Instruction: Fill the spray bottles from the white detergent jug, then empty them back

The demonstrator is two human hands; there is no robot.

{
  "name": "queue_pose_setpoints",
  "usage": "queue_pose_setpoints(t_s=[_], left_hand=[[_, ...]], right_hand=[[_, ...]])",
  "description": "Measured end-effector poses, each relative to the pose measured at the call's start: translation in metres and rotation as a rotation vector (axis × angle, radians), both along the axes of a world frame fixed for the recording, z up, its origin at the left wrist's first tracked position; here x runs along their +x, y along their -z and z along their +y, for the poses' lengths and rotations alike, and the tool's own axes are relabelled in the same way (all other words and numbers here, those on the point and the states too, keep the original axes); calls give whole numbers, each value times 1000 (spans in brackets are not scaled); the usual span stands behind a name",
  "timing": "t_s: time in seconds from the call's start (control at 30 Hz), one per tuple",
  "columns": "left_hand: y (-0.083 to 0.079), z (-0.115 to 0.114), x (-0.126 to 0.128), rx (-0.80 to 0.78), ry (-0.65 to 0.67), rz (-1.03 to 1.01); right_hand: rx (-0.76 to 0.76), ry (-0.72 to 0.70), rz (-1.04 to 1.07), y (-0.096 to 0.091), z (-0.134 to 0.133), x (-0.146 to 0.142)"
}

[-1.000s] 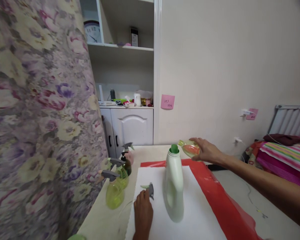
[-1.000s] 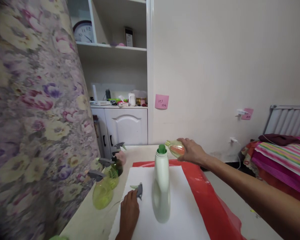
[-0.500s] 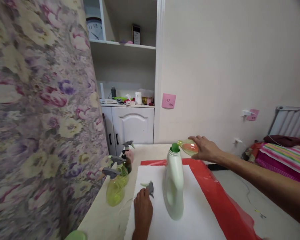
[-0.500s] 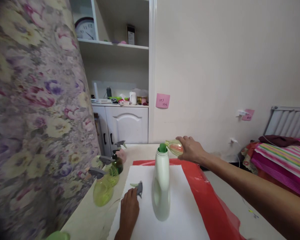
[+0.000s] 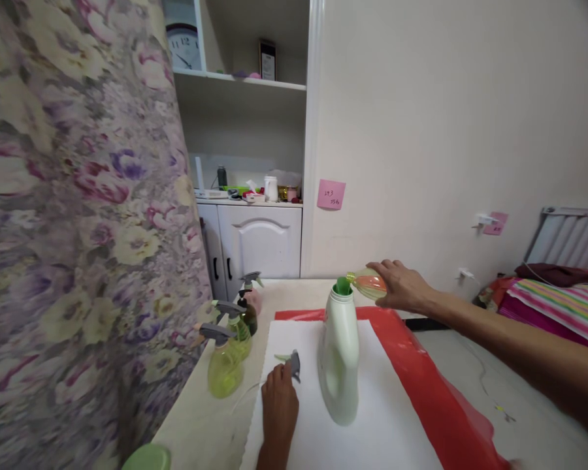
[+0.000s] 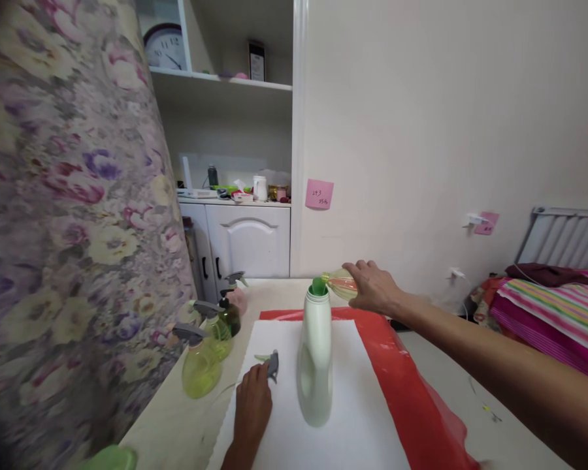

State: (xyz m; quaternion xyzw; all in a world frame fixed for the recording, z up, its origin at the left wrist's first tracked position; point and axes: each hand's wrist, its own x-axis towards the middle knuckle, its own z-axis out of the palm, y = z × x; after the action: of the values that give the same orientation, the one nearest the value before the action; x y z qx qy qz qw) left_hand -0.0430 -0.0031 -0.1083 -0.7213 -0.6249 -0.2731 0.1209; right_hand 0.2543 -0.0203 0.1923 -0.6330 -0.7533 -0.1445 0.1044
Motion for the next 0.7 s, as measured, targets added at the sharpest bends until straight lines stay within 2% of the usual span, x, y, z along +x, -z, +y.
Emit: queue_pose_setpoints(t_s=[0.7], left_hand=[[-1,0,1,18,3,13]], right_hand=[[28,-20,-73,-5,1,0]])
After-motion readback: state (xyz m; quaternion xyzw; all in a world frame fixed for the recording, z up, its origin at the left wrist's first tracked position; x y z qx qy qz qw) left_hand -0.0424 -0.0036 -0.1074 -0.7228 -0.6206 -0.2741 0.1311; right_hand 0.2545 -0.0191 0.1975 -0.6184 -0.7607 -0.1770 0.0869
